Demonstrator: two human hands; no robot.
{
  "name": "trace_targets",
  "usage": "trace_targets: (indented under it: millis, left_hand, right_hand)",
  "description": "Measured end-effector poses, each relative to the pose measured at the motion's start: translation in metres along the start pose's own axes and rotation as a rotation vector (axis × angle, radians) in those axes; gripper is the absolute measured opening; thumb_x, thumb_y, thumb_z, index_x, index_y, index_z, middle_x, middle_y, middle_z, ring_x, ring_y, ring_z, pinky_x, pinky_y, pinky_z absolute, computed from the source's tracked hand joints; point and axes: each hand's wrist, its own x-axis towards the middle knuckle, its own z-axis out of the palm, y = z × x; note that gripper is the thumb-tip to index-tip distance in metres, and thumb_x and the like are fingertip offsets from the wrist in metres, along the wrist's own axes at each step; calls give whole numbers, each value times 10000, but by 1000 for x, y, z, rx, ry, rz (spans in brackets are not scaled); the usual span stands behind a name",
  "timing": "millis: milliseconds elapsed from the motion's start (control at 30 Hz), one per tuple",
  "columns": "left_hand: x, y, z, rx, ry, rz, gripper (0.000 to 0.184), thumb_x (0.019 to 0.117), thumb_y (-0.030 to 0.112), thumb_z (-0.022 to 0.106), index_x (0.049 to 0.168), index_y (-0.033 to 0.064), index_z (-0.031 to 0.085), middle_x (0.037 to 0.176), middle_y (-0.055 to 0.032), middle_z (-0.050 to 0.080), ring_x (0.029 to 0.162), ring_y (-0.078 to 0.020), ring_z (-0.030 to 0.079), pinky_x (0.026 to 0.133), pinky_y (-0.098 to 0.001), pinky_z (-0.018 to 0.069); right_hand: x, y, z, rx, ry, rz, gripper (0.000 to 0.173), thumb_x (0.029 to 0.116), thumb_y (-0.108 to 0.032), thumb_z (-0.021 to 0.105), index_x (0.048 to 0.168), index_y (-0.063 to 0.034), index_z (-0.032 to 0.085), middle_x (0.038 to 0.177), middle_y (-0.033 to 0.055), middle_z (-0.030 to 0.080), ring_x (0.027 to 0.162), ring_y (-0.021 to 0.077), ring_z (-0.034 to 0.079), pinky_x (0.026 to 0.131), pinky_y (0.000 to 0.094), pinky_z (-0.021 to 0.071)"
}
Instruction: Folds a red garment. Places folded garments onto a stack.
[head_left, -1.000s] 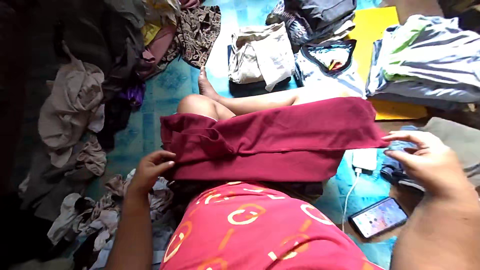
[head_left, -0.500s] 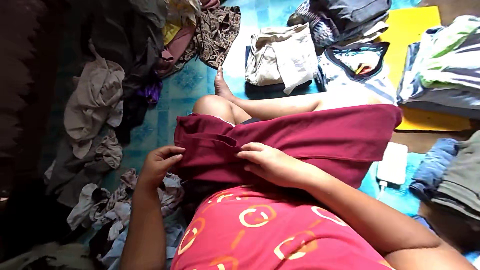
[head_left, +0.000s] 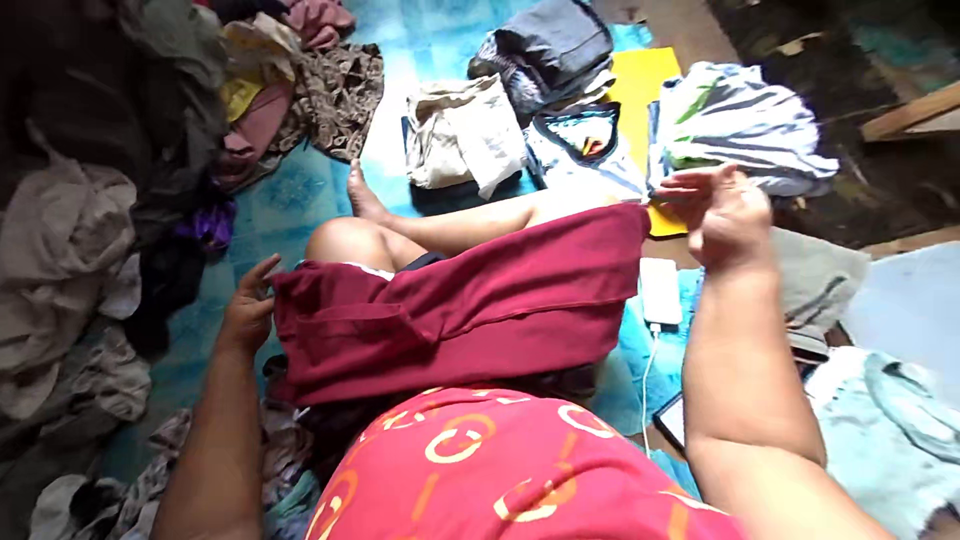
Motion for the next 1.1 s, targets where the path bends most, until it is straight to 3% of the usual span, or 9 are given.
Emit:
trace_targets:
  millis: [100, 200, 333, 433, 533, 733, 900, 967, 1100]
  left_hand:
    - [16, 3, 4, 7, -123, 70, 229, 873, 277, 698, 1087, 203, 727, 1429, 52, 575, 1305, -104, 538, 1069, -316, 476]
    - [20, 7, 11, 57, -83, 131, 121, 905, 175, 540, 806, 190, 607, 1266, 31, 636, 1285, -151, 545, 1105, -388, 443]
    - [13, 32, 22, 116, -154, 252, 250, 1018, 264, 544, 1051, 96, 726, 1477, -71, 561, 1438, -247, 450, 1198, -426, 370]
    - [-5, 58, 14, 73, -193, 267, 353, 1070, 283, 417, 1007, 129, 729, 1279, -78, 707, 1380, -297, 526, 1212, -485, 354]
    - [-36, 84, -12, 173, -55, 238, 293, 1082, 347, 442, 1080, 260, 721, 1099, 147, 710, 1084, -2, 642, 1051, -303, 499]
    - [-59, 129, -23, 421, 21, 251, 297, 1005, 560, 524, 1017, 288, 643, 911, 231, 626, 856, 151, 569, 767, -95, 490]
    - [-8, 85, -37, 808, 173, -103, 333, 1072, 220, 496, 1209, -65, 603, 1056, -247, 659, 946, -325, 642, 877, -555, 507]
    - [3, 66, -43, 894, 287, -247, 373, 1076, 259, 524, 1240, -69, 590, 1132, -342, 636, 1050, -508, 631, 919, -703, 468]
    - [-31, 78, -1, 676, 401, -128, 376, 1062, 277, 542, 1269, -36, 554, 1128, -215, 626, 907, -263, 657, 833, -468, 562]
  right_hand:
    - [21, 28, 10, 6, -163, 186, 575, 1122, -438, 183, 1163, -70, 623, 1030, -7, 718, 933, 79, 682, 852, 304, 569]
    - [30, 58, 19, 96, -193, 344, 512, 1106, -501, 253, 997, -160, 619, 772, -55, 670, 715, 59, 661, 681, 289, 582]
    - [27, 79, 17, 364, -224, 213, 561, 1114, -448, 175, 829, -244, 613, 728, -101, 694, 705, 5, 667, 678, 237, 585]
    - [23, 75, 10, 298, -148, 106, 573, 1110, -479, 160, 770, -252, 562, 685, -123, 635, 688, -3, 624, 700, 246, 561]
    - [16, 57, -10, 216, -36, 51, 518, 1099, -527, 253, 735, -282, 528, 658, -154, 591, 661, -19, 597, 697, 229, 546]
    - [7, 28, -24, -70, 110, 67, 456, 1042, -623, 389, 728, -315, 511, 624, -193, 551, 595, -58, 560, 636, 200, 519]
    - [18, 35, 4, -440, 181, 317, 817, 992, -732, 374, 1064, 44, 618, 972, 179, 610, 884, 235, 596, 856, 548, 484]
    - [17, 44, 11, -311, 101, 425, 641, 1054, -648, 287, 1111, -89, 596, 909, 9, 592, 811, 85, 593, 782, 378, 528]
    - [-20, 71, 8, 319, -192, 564, 537, 1046, -650, 152, 1040, -312, 568, 855, -134, 692, 816, -1, 676, 731, 241, 587]
